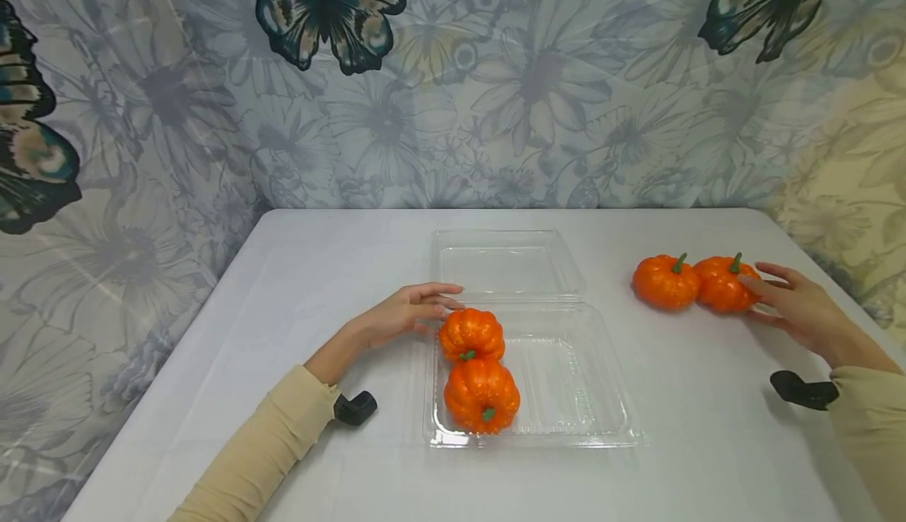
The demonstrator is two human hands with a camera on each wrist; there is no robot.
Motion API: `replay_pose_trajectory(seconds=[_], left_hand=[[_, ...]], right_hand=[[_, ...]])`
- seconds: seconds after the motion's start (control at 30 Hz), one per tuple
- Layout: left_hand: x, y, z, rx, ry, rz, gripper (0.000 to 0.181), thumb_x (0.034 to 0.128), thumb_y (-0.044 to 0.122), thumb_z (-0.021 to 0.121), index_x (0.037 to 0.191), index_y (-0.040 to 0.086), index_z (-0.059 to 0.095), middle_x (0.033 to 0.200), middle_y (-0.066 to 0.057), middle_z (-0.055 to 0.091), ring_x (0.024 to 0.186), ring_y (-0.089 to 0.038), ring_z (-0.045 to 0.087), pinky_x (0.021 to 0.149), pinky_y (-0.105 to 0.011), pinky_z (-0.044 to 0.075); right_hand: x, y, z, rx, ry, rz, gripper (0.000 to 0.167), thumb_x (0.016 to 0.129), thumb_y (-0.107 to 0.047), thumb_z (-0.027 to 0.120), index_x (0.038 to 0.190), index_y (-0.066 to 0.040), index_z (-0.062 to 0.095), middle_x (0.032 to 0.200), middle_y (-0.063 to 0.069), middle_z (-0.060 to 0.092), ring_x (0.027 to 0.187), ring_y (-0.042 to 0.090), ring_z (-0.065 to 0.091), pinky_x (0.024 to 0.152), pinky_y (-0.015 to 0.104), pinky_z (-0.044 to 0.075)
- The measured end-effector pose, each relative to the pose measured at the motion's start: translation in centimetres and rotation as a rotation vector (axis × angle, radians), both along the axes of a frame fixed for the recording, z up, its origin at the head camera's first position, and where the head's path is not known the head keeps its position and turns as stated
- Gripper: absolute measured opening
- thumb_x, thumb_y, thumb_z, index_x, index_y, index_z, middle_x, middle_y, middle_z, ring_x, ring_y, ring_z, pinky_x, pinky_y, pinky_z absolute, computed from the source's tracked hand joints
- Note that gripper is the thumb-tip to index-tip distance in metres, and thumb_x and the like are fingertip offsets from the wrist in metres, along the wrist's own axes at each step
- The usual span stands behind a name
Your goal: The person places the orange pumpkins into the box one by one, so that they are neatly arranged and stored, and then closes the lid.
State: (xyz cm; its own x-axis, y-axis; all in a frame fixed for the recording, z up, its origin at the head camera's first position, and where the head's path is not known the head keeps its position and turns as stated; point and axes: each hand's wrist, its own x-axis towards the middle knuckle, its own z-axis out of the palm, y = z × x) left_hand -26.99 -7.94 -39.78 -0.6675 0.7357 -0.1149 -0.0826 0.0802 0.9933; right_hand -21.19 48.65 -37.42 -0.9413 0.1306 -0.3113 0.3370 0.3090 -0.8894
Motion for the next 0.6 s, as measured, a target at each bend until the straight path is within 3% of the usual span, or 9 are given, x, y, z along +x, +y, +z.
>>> replay_pose_trajectory(seconds=[0.13,0.3,0.37,0.47,0.6], left_hand=[[-0.02,0.06,-0.02,-0.011,0.006,0.002,0.052,0.0949,0.009,0.053,0.144,0.001,0.037,0.133,-0.014,0.053,0.121,-0.026,0.05,0.088,-0.041,0.047],[-0.04,0.1,0.0,-0.005,0.008,0.0,0.052,0.0953,0.009,0.053,0.144,0.0,0.037,0.133,-0.014,0.053,0.122,-0.026,0.05,0.089,-0.042,0.047],[-0.01,0.09,0.0,0.0,0.006,-0.002,0.052,0.0954,0.009,0.053,0.144,0.0,0.036,0.133,-0.015,0.053,0.122,-0.027,0.05,0.089,-0.042,0.047],[0.0,0.03,0.03,0.005,0.007,0.0,0.053,0.0954,0.009,0.053,0.144,-0.001,0.036,0.133,-0.016,0.052,0.122,-0.027,0.049,0.089,-0.042,0.047],[-0.03,-0.04,0.0,0.008,0.006,0.005,0.052,0.0955,0.008,0.053,0.144,-0.001,0.037,0.133,-0.015,0.053,0.123,-0.027,0.049,0.088,-0.041,0.047]], right_hand=[[0.13,0.63,0.05,-0.035,-0.036,0.1,0.086,0.099,-0.034,0.048,0.149,-0.01,-0.017,0.154,0.018,-0.02,0.08,-0.014,0.046,0.073,0.019,0.051],[0.33,1.02,-0.08,-0.076,-0.042,0.154,0.083,0.101,-0.025,0.047,0.148,-0.009,-0.02,0.146,0.03,-0.028,0.084,-0.013,0.05,0.075,0.021,0.051],[0.43,1.07,-0.22,-0.12,-0.04,0.145,0.083,0.101,-0.021,0.048,0.149,-0.012,-0.019,0.146,0.029,-0.03,0.085,-0.01,0.052,0.074,0.023,0.052],[0.54,1.01,-0.36,-0.147,-0.017,0.141,0.082,0.1,-0.017,0.05,0.151,-0.017,-0.014,0.145,0.031,-0.029,0.085,-0.008,0.054,0.074,0.023,0.052],[0.88,0.81,-0.49,-0.228,0.025,0.096,0.067,0.098,-0.01,0.053,0.148,-0.031,0.014,0.14,0.029,0.007,0.085,-0.003,0.057,0.073,0.023,0.052]])
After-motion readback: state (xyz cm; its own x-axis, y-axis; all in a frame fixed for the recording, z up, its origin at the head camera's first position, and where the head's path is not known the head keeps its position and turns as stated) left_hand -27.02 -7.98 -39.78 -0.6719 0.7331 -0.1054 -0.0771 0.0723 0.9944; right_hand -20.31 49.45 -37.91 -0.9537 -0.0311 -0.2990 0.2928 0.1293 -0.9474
